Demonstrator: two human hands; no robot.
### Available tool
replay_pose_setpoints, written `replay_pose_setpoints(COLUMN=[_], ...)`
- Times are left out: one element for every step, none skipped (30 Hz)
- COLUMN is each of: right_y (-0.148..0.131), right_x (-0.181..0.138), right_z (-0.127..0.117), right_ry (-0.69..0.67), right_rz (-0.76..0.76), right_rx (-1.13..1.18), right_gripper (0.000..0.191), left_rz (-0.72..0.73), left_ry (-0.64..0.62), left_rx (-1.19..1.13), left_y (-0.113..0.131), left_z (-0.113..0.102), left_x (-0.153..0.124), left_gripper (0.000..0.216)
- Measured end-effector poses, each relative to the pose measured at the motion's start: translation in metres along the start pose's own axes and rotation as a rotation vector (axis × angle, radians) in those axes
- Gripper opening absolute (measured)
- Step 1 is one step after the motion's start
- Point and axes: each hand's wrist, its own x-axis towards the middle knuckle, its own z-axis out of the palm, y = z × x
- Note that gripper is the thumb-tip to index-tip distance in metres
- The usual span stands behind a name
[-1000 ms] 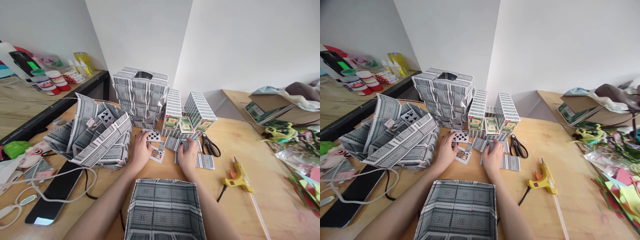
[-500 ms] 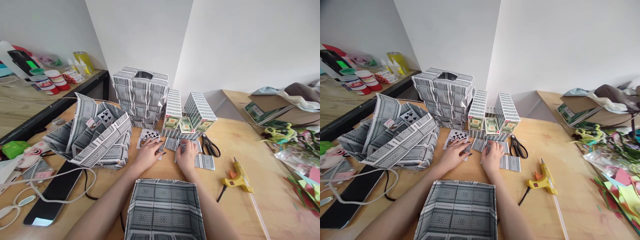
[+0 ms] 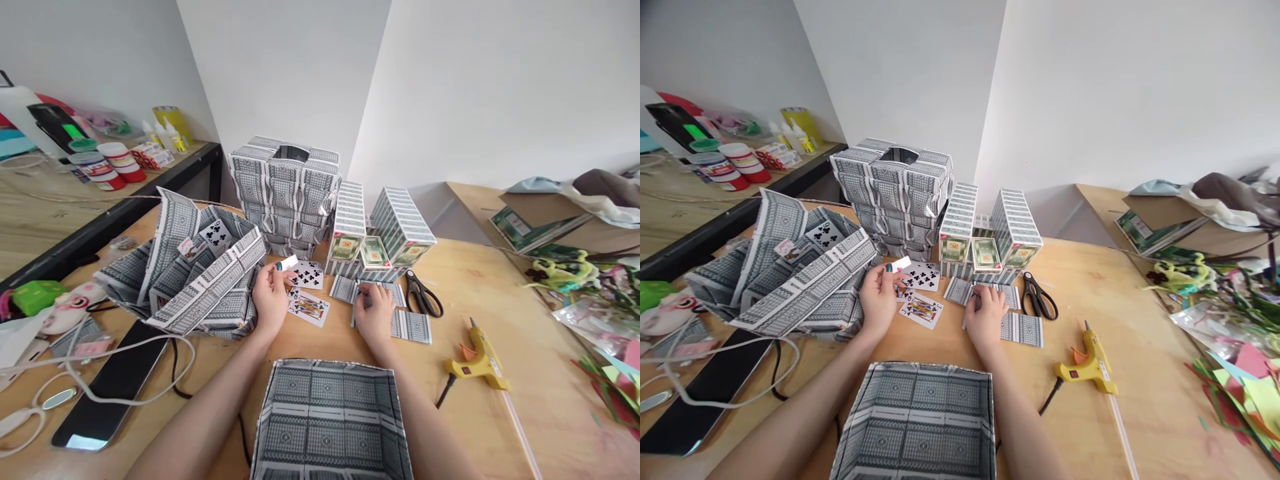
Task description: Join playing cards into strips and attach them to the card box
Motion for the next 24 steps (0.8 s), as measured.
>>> replay_pose_setpoints(right_y=[-0.002, -0.004, -0.006, -0.009, -0.010, -0.012, -0.012, -0.012, -0.012, -0.011, -0.010, -0.008, -0.007, -0.005, -0.004, -0.003, -0.002, -0.001, 0.000, 0.001, 0.001, 0.001, 0.002, 0.002], right_x=[0.000, -0.001, -0.001, -0.002, -0.002, -0.002, -0.002, -0.002, -0.003, -0.003, -0.003, -0.003, -0.003, -0.003, -0.002, -0.002, -0.002, -0.001, -0.001, -0.001, -0.001, -0.001, -0.001, -0.001], right_z=[-0.002, -0.003, -0.005, -0.006, -0.007, -0.007, -0.007, -0.007, -0.006, -0.005, -0.004, -0.003, -0.002, -0.002, -0.001, -0.001, -0.001, 0.000, 0.000, 0.000, 0.000, 0.000, 0.001, 0.001], right_ry=[-0.020, -0.040, -0.057, -0.072, -0.082, -0.088, -0.092, -0.093, -0.091, -0.085, -0.078, -0.071, -0.066, -0.065, -0.064, -0.065, -0.065, -0.063, -0.057, -0.048, -0.041, -0.038, -0.038, -0.046], right_rz=[-0.019, -0.043, -0.072, -0.102, -0.130, -0.152, -0.167, -0.174, -0.178, -0.180, -0.183, -0.189, -0.201, -0.218, -0.235, -0.251, -0.265, -0.275, -0.281, -0.283, -0.286, -0.288, -0.291, -0.296], right_rx=[-0.016, -0.033, -0.049, -0.065, -0.080, -0.095, -0.110, -0.122, -0.133, -0.141, -0.145, -0.145, -0.142, -0.136, -0.127, -0.117, -0.106, -0.094, -0.082, -0.071, -0.060, -0.050, -0.042, -0.035], right_gripper=[0.015, 0.013, 0.013, 0.014, 0.017, 0.021, 0.023, 0.024, 0.024, 0.023, 0.022, 0.021, 0.019, 0.018, 0.018, 0.018, 0.018, 0.019, 0.019, 0.019, 0.019, 0.019, 0.019, 0.020], left_rz=[-0.023, -0.040, -0.053, -0.061, -0.066, -0.069, -0.070, -0.072, -0.074, -0.072, -0.064, -0.045, -0.012, 0.034, 0.089, 0.152, 0.219, 0.285, 0.349, 0.407, 0.457, 0.496, 0.522, 0.537], left_ry=[-0.009, -0.022, -0.036, -0.047, -0.056, -0.060, -0.061, -0.061, -0.064, -0.070, -0.081, -0.100, -0.126, -0.157, -0.187, -0.214, -0.238, -0.256, -0.273, -0.295, -0.322, -0.351, -0.377, -0.396], left_rx=[-0.032, -0.050, -0.058, -0.062, -0.069, -0.080, -0.093, -0.107, -0.117, -0.120, -0.108, -0.077, -0.031, 0.034, 0.112, 0.195, 0.272, 0.334, 0.380, 0.412, 0.433, 0.455, 0.482, 0.512], left_y=[-0.001, -0.002, -0.004, -0.005, -0.007, -0.009, -0.011, -0.013, -0.015, -0.017, -0.018, -0.018, -0.018, -0.017, -0.015, -0.013, -0.011, -0.009, -0.007, -0.006, -0.005, -0.005, -0.006, -0.007], left_z=[0.001, 0.002, 0.002, 0.003, 0.003, 0.003, 0.003, 0.003, 0.003, 0.003, 0.003, 0.003, 0.003, 0.002, 0.002, 0.001, 0.001, 0.001, 0.001, 0.001, 0.001, 0.002, 0.002, 0.002], left_x=[0.001, 0.002, 0.002, 0.002, 0.002, 0.002, 0.003, 0.004, 0.004, 0.004, 0.004, 0.004, 0.003, 0.002, 0.000, -0.002, -0.003, -0.005, -0.006, -0.007, -0.008, -0.009, -0.009, -0.009], left_gripper=[0.016, 0.016, 0.017, 0.017, 0.018, 0.020, 0.022, 0.025, 0.028, 0.030, 0.032, 0.033, 0.034, 0.034, 0.034, 0.031, 0.029, 0.026, 0.024, 0.023, 0.024, 0.024, 0.026, 0.028])
